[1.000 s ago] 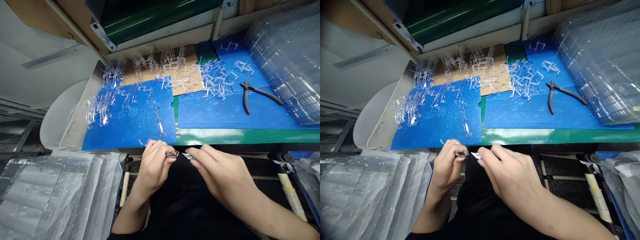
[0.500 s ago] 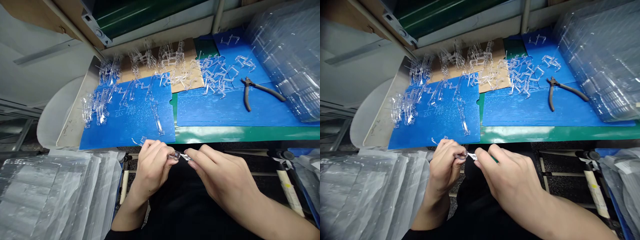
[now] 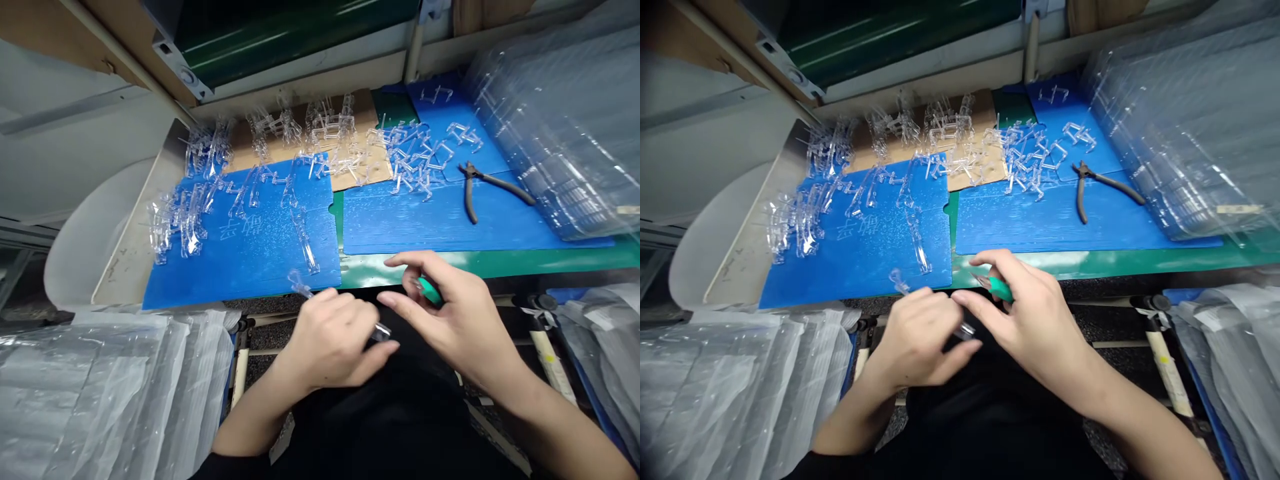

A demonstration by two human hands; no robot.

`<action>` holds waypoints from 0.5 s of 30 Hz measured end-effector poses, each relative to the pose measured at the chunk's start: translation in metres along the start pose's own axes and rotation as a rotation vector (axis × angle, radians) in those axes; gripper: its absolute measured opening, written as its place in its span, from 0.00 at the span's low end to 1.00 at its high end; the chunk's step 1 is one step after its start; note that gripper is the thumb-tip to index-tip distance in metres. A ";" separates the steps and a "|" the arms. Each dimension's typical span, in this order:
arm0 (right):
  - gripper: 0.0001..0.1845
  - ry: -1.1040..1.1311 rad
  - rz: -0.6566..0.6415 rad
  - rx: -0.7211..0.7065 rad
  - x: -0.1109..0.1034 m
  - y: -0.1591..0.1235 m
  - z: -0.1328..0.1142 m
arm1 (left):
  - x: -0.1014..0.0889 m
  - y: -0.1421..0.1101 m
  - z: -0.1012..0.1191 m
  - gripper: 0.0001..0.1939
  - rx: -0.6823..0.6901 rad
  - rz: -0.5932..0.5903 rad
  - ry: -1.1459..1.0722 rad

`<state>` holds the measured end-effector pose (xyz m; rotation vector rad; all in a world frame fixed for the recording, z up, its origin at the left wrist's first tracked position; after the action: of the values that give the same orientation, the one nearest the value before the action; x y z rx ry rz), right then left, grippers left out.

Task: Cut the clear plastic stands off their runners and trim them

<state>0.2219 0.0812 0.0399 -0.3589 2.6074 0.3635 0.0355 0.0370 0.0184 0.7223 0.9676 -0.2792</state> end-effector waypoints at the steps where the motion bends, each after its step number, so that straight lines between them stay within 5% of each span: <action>1: 0.11 0.041 -0.026 0.016 -0.001 0.000 -0.002 | 0.010 0.005 0.007 0.14 0.098 -0.047 0.002; 5: 0.09 0.035 -0.128 0.109 0.002 -0.002 0.000 | 0.044 0.020 0.042 0.19 0.484 -0.263 -0.094; 10: 0.05 -0.084 -0.038 0.183 -0.019 -0.039 0.001 | 0.062 0.028 0.092 0.16 0.749 -0.474 -0.157; 13: 0.10 -0.183 0.075 0.237 -0.060 -0.076 -0.002 | 0.074 0.040 0.114 0.13 0.965 -0.421 -0.133; 15: 0.10 -0.254 0.207 0.314 -0.106 -0.111 -0.004 | 0.076 0.053 0.122 0.10 1.047 -0.234 -0.271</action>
<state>0.3447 -0.0035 0.0744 0.0625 2.4021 0.0576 0.1843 0.0014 0.0219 1.4700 0.5959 -1.1059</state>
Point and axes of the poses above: each hand's wrist, its own y-axis towards the middle knuckle, its own x-axis out of the palm, z = x × y, the point moved 3 cm from there along y, towards the middle knuckle, and after that the axes turned 2 degrees about z, right-handed, at the moved point
